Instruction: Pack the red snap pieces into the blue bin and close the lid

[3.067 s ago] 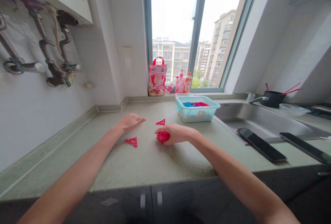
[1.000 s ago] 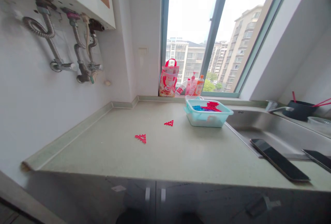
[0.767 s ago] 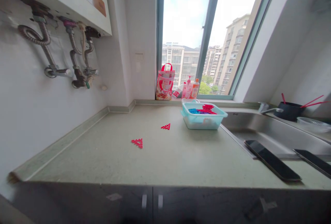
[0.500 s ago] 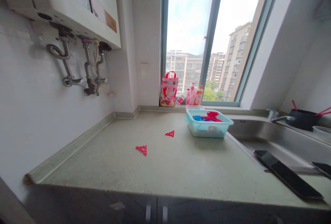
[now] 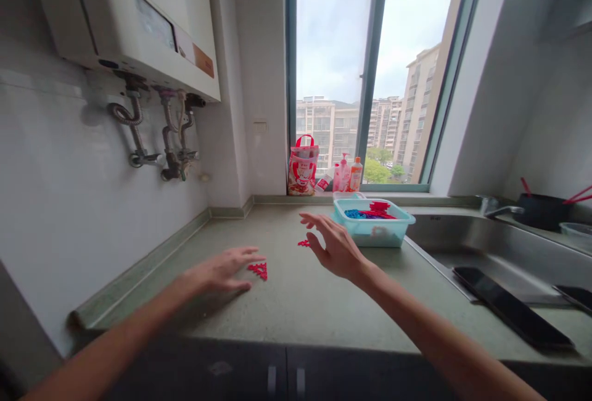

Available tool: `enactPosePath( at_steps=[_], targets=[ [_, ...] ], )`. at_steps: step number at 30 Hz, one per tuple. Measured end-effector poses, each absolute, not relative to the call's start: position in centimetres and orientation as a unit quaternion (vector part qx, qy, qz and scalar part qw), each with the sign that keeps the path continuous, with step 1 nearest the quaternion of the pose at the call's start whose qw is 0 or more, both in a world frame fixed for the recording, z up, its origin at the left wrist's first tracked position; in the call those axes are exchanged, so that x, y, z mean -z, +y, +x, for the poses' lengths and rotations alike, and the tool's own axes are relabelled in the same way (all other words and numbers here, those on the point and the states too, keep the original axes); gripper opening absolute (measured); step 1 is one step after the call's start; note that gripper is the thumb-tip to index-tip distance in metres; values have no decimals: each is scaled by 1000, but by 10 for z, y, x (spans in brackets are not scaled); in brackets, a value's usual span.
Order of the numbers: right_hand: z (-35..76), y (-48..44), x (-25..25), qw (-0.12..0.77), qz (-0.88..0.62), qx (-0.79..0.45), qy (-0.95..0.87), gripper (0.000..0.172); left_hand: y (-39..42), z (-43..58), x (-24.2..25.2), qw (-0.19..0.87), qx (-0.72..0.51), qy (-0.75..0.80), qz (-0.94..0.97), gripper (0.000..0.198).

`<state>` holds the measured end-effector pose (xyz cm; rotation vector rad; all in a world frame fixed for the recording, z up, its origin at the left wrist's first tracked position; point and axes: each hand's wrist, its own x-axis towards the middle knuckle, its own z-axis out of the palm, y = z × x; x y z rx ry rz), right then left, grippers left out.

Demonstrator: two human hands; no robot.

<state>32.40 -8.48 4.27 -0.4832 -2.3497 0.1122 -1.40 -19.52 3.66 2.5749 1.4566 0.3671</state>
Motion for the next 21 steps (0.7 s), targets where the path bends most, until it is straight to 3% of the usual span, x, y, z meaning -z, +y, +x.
enactPosePath(
  at_steps=[2, 4, 10, 17, 21],
  targets=[
    [301, -62, -14, 315, -200, -41, -927, 57, -162, -29, -4, 110, -156, 504, 842, 49],
    [282, -33, 14, 240, -238, -45, -940, 63, -123, -37, 14, 130, -202, 539, 808, 48],
    [277, 22, 49, 187, -290, -104, -933, 43, -35, -17, 16, 242, -212, 574, 753, 54],
    [314, 19, 38, 217, -256, -172, -926, 78, -51, 12, 30, 90, -243, 566, 783, 47],
    [320, 24, 37, 216, -282, -133, -925, 77, -59, 14, 27, 98, -222, 566, 788, 48]
  ],
)
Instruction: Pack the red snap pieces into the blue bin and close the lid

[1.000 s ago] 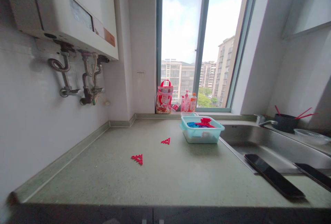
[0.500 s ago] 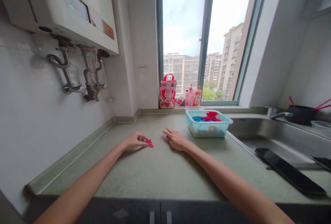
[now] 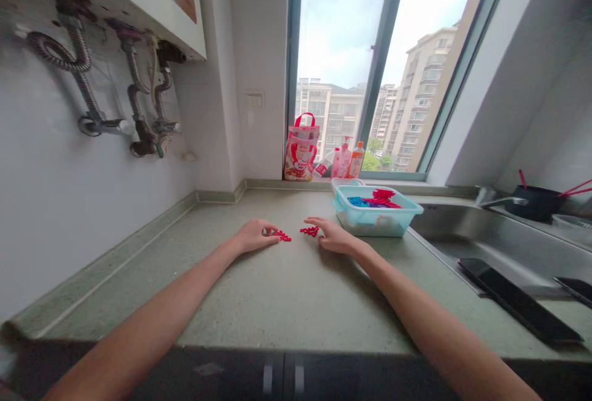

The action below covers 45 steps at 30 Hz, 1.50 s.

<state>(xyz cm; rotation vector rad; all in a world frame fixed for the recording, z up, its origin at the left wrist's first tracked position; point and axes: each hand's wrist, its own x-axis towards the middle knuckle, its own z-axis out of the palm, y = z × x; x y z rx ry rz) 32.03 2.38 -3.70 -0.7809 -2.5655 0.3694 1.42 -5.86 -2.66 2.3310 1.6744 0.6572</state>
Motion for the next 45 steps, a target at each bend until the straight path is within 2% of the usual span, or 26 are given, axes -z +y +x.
enactPosePath(
  at_steps=[5, 7, 11, 15, 17, 23, 29, 33, 36, 40, 45],
  targets=[
    [319, 25, 34, 213, -290, -86, -929, 30, -56, 19, 28, 102, -224, 573, 782, 45],
    [318, 23, 32, 226, -295, -100, -923, 24, -57, 25, 30, 111, -235, 568, 781, 45],
    [311, 17, 33, 262, -314, -128, -904, 24, -63, 41, 31, 134, -243, 557, 782, 47],
    [300, 8, 35, 275, -360, -124, -883, 36, -65, 52, 30, 140, -246, 556, 782, 49],
    [295, 4, 35, 276, -366, -137, -878, 36, -64, 52, 30, 142, -245, 556, 782, 50],
    [293, 0, 32, 226, -310, -150, -911, 25, -61, 48, 32, 150, -240, 544, 790, 51],
    [297, 4, 36, 263, -304, -204, -892, 41, -65, 49, 29, 152, -251, 533, 793, 46],
    [294, 1, 40, 281, -247, -259, -891, 42, -62, 48, 32, 154, -267, 531, 790, 44],
    [293, -1, 40, 265, -228, -267, -898, 40, -57, 46, 37, 161, -305, 559, 754, 49],
    [293, -3, 39, 253, -218, -278, -901, 43, -53, 42, 40, 213, -324, 538, 749, 67],
    [291, -4, 39, 266, -232, -279, -893, 47, -56, 35, 34, 189, -276, 502, 797, 47]
  ],
)
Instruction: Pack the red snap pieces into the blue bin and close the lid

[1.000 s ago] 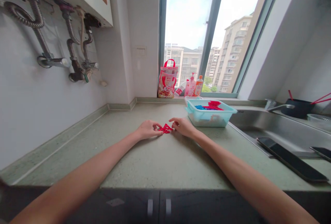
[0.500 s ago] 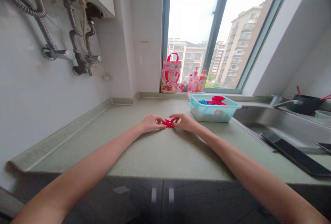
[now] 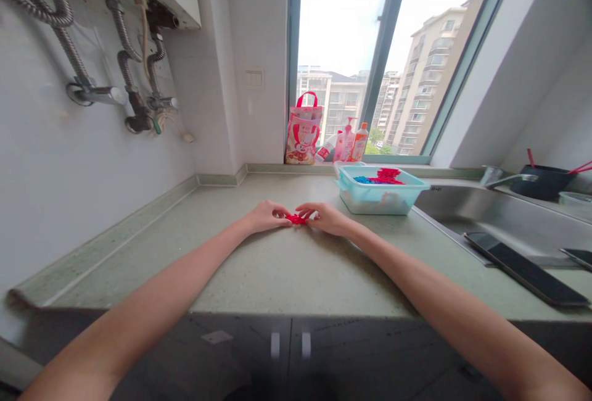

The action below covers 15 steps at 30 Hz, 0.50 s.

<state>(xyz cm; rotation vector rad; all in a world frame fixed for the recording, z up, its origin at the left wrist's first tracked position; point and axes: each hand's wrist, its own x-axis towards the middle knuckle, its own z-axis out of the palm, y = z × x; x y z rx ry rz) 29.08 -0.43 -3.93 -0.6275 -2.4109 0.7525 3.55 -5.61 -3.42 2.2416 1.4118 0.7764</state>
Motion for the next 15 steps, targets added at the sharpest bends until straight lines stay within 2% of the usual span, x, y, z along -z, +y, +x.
enactPosePath(
  at_steps=[5, 10, 15],
  targets=[
    [293, -5, 38, 267, -263, -222, -900, 37, -60, 33, 31, 174, -280, 499, 801, 42],
    [297, -9, 31, 248, -259, -209, -910, 29, -63, 37, 26, 78, -239, 492, 834, 30],
    [296, -12, 27, 229, -274, -186, -915, 29, -64, 42, 26, -7, -177, 505, 845, 29]
  ],
)
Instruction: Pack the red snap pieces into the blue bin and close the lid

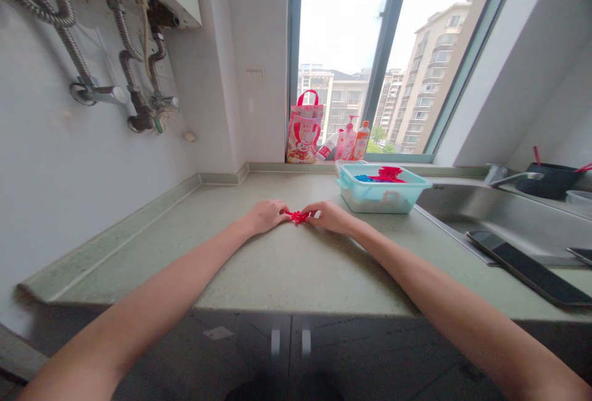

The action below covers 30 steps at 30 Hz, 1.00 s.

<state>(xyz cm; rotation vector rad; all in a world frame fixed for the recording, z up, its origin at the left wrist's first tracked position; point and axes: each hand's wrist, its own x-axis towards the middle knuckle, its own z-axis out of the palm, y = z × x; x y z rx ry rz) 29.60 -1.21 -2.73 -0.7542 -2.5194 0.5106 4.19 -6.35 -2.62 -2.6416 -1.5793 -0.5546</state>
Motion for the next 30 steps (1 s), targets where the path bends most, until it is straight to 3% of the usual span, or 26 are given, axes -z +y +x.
enactPosePath(
  at_steps=[11, 15, 18, 21, 26, 30],
  targets=[
    [290, -7, 32, 289, -299, -142, -898, 20, -59, 41, 33, 4, 185, -520, -834, 24],
    [291, -4, 33, 325, -304, -204, -872, 23, -58, 38, 33, -21, 211, -505, -836, 33],
    [291, -1, 36, 309, -304, -266, -861, 33, -61, 37, 29, -61, 248, -509, -822, 44],
    [291, 1, 38, 274, -299, -261, -876, 29, -66, 38, 25, -58, 258, -513, -817, 52],
    [292, 1, 40, 259, -305, -236, -886, 29, -68, 40, 25, -11, 234, -510, -828, 29],
    [292, 0, 42, 279, -311, -246, -875, 32, -70, 43, 24, -2, 228, -513, -828, 28]
  ],
)
